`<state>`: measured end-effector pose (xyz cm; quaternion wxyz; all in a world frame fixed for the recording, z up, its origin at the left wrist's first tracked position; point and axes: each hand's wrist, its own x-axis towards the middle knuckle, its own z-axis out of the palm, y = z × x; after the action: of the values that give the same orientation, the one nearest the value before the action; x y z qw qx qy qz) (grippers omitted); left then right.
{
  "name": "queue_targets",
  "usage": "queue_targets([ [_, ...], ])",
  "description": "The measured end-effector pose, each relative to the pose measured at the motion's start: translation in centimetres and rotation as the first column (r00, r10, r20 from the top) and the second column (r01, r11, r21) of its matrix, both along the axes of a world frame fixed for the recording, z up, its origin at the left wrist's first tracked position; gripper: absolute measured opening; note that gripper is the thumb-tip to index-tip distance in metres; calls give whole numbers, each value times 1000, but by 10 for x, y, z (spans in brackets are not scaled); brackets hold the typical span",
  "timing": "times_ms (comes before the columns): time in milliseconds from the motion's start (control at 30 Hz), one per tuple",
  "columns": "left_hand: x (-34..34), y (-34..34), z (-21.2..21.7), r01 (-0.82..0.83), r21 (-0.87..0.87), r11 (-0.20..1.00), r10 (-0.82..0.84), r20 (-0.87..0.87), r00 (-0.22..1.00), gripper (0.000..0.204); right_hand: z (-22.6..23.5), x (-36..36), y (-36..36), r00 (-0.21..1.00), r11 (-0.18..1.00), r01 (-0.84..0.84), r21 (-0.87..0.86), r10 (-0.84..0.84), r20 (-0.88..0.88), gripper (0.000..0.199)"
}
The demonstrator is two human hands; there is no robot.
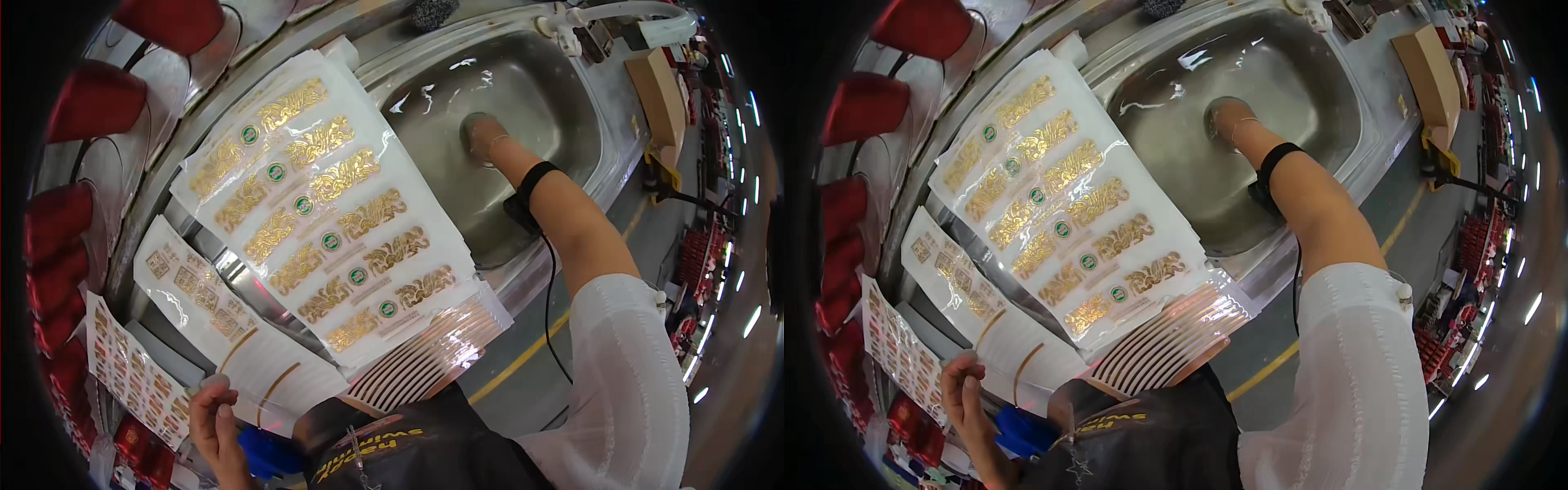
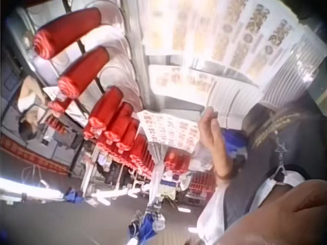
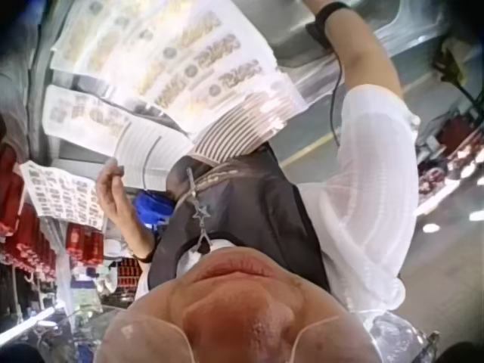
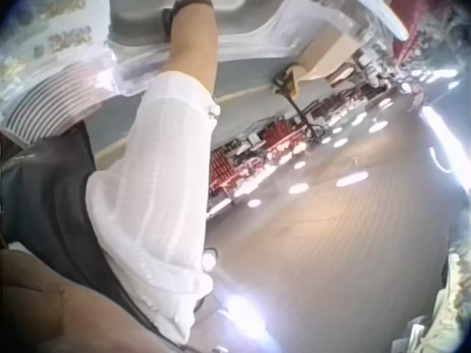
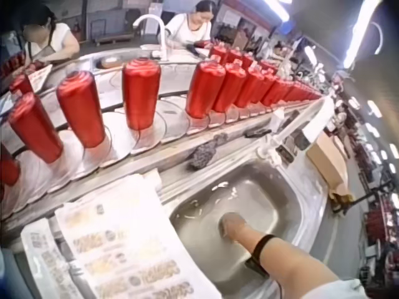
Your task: Applying gold decorative stickers to red metal canisters/bottles on an assembly line.
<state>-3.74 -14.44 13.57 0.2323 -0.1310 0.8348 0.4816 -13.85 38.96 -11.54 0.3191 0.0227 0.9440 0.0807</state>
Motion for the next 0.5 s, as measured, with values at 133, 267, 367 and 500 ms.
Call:
queue_targets([
  [133,1,-1,0,-21,13,1000,21,-1,1000,25,-10,-4,-6,996,995,72,-66,-68,59,26],
  [267,-1,4,1,-14,35,999,15,-20,1000,24,-2,0,-3,1000,1000,14,18,-14,3,23],
  [367,-4,5,-5,4,51,999,-4,-1,1000,28,16,-4,13,1000,1000,-21,19,21,5,22],
  [500,-5,9,2,4,90,996,-2,-20,1000,28,26,-19,8,735,882,-430,-192,465,494,26],
])
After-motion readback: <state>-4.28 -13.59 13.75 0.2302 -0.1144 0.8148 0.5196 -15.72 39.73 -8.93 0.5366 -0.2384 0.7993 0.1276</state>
